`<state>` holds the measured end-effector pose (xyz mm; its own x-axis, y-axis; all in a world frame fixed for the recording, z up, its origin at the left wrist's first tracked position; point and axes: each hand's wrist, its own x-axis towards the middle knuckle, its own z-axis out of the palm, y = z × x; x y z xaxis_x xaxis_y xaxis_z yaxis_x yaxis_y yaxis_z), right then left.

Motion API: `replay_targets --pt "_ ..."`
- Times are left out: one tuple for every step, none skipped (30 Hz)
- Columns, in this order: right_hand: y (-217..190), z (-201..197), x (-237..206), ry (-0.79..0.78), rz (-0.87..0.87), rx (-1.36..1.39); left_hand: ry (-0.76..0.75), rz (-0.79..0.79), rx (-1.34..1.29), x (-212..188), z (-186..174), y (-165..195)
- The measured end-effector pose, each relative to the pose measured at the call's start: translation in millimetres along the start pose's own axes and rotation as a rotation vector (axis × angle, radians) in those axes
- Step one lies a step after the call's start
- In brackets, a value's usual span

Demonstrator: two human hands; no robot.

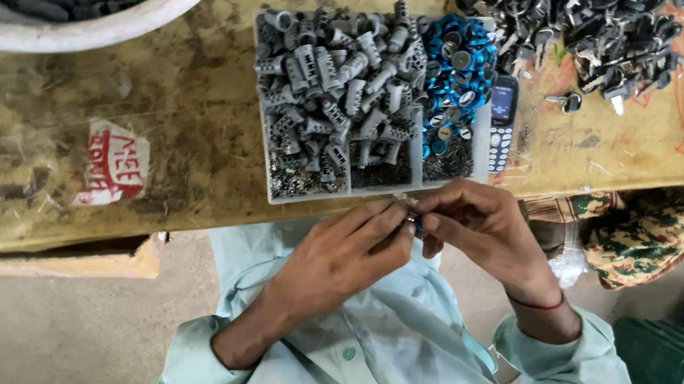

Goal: The person assembles lock cylinders by hand at a workbench. They pick a grey cylindrical housing, insert a metal key, and add small internal components from a compartmentalized tray, then place the assembled unit aside. The process repeats with multiple units.

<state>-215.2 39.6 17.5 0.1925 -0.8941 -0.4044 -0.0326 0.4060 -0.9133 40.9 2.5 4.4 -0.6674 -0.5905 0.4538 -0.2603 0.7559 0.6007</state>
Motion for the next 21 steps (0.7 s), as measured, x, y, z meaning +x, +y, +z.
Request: replay_targets --pt "3 2 1 0.006 -0.025 0.022 0.000 0.014 0.008 1 0 -2" --pt "5 5 4 0.008 -0.048 0.045 -0.001 0.026 0.016 1 -1 -3" --pt "6 7 7 0.011 -0.070 0.070 -0.005 0.037 0.023 1 -1 -4" --pt "5 8 10 -0.013 -0.071 0.062 -0.008 0.048 0.031 0 -2 -5" --pt "4 8 13 -0.036 -0.072 0.055 -0.012 0.060 0.039 -1 -2 -7" --pt "2 6 15 -0.055 -0.074 0.047 -0.015 0.051 0.020 -2 -2 -8" --pt "0 2 18 -0.142 -0.007 0.089 -0.016 0.043 0.000 -3 -2 -9" --pt "-2 -1 21 -0.225 0.058 0.129 -0.017 0.037 -0.021 -3 0 -9" --pt "-4 -5 22 -0.307 0.124 0.169 0.012 0.022 -0.063 -2 2 -9" --pt "-5 -8 23 -0.337 0.093 0.180 0.042 0.006 -0.104 -1 4 -9" --pt "-6 -8 23 -0.370 0.063 0.189 0.074 -0.011 -0.144 1 7 -8" --pt "-6 -5 23 -0.404 0.033 0.199 0.134 -0.080 -0.228 3 11 -4" --pt "-6 0 22 -0.379 0.015 0.250 0.194 -0.150 -0.310 6 15 0" --pt "-7 7 21 -0.354 -0.005 0.301 0.253 -0.220 -0.393 10 18 4" --pt "-9 16 18 -0.328 -0.022 0.353 0.302 -0.262 -0.391 13 21 8" --pt "-12 24 16 -0.285 -0.029 0.426 0.350 -0.302 -0.389 17 23 13" --pt "-15 29 14 -0.238 -0.038 0.498 0.395 -0.342 -0.389 19 23 17" --pt "-19 30 12 -0.192 -0.047 0.569 0.391 -0.333 -0.397 22 23 18" --pt "-24 23 12 -0.245 -0.052 0.335 0.388 -0.326 -0.403 25 21 20" --pt "-29 8 12 -0.295 -0.056 0.102 0.383 -0.318 -0.405 27 19 19" --pt "-31 -11 13 -0.342 -0.058 -0.131 0.358 -0.278 -0.417 29 16 19"
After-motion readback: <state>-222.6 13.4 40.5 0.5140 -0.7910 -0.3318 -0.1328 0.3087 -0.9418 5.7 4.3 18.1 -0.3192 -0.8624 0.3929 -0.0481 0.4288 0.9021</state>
